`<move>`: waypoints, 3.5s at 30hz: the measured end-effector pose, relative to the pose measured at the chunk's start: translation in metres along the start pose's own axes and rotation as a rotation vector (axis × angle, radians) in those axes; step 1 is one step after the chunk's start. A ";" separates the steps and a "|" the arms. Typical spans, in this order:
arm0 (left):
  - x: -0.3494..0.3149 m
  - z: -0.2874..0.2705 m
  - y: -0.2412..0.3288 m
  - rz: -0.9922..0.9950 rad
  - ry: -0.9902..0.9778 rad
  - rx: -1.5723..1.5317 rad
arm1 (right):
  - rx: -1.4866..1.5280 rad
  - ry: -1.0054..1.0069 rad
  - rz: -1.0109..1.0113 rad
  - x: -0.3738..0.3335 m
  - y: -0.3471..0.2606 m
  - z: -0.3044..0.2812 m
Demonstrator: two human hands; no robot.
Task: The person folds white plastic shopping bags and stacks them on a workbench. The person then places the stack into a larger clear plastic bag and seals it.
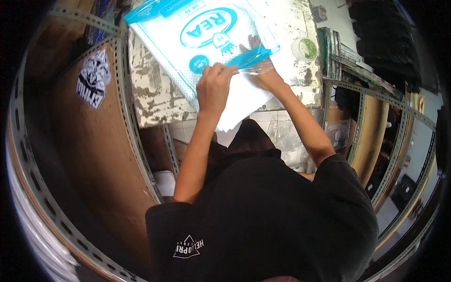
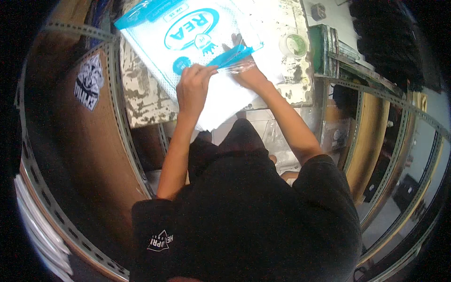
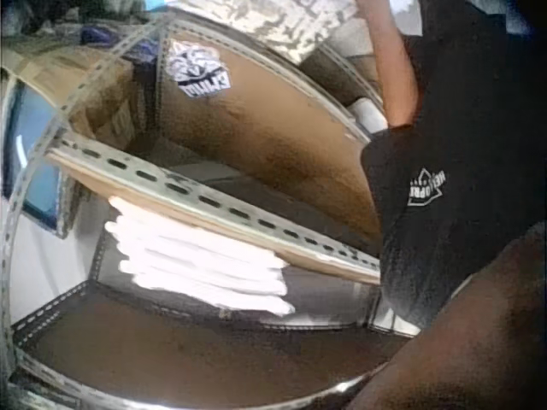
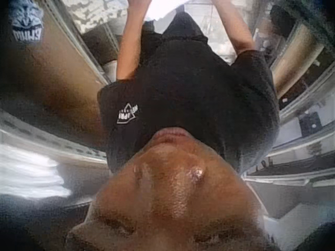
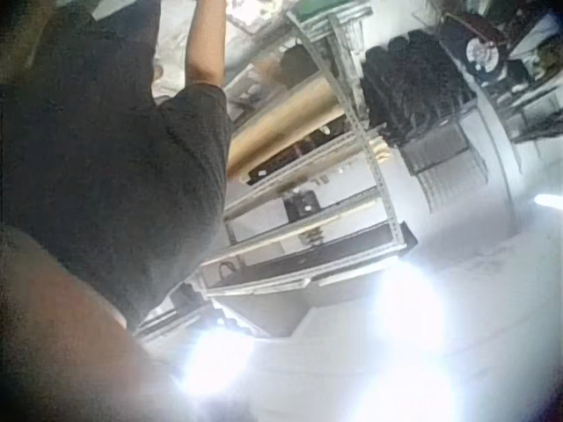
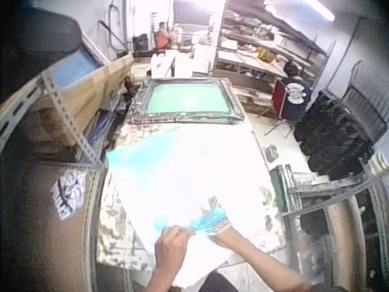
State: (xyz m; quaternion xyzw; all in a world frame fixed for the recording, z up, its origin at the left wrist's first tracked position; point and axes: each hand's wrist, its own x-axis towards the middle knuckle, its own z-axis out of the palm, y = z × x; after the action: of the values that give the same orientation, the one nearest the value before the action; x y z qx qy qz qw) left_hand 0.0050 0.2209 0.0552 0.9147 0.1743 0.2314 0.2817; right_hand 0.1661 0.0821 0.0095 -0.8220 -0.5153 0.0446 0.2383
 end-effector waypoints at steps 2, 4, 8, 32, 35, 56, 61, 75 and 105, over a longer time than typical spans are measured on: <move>0.009 -0.004 0.007 0.005 0.046 0.031 | 0.065 -0.201 0.026 -0.028 -0.015 -0.012; 0.006 -0.006 0.012 0.015 0.081 0.094 | 0.118 -0.157 -0.158 -0.053 -0.023 -0.011; -0.008 0.003 0.027 -0.009 0.071 0.170 | 0.070 0.000 -0.244 -0.069 -0.029 -0.013; -0.015 0.029 0.040 -0.100 0.242 0.221 | 0.230 -0.069 -0.171 -0.023 -0.040 0.012; -0.022 0.021 0.062 -0.064 0.199 0.265 | 0.198 0.035 -0.258 -0.022 -0.029 0.013; -0.021 0.007 0.052 -0.091 0.219 0.115 | -0.275 0.209 0.000 -0.006 -0.027 -0.013; -0.025 0.005 0.038 -0.040 0.105 0.071 | -0.241 0.109 0.239 0.011 0.014 0.026; -0.021 -0.005 0.020 -0.028 0.025 -0.084 | -0.488 0.258 -0.019 0.024 0.015 0.008; 0.255 -0.024 0.144 -0.367 -0.082 0.190 | 1.587 -0.773 0.379 -0.061 -0.084 0.101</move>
State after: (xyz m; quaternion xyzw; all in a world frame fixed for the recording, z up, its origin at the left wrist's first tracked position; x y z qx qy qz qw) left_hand 0.2320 0.2335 0.2422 0.8987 0.3475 0.1211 0.2386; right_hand 0.0361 0.0942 -0.0528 -0.4145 -0.2329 0.6989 0.5343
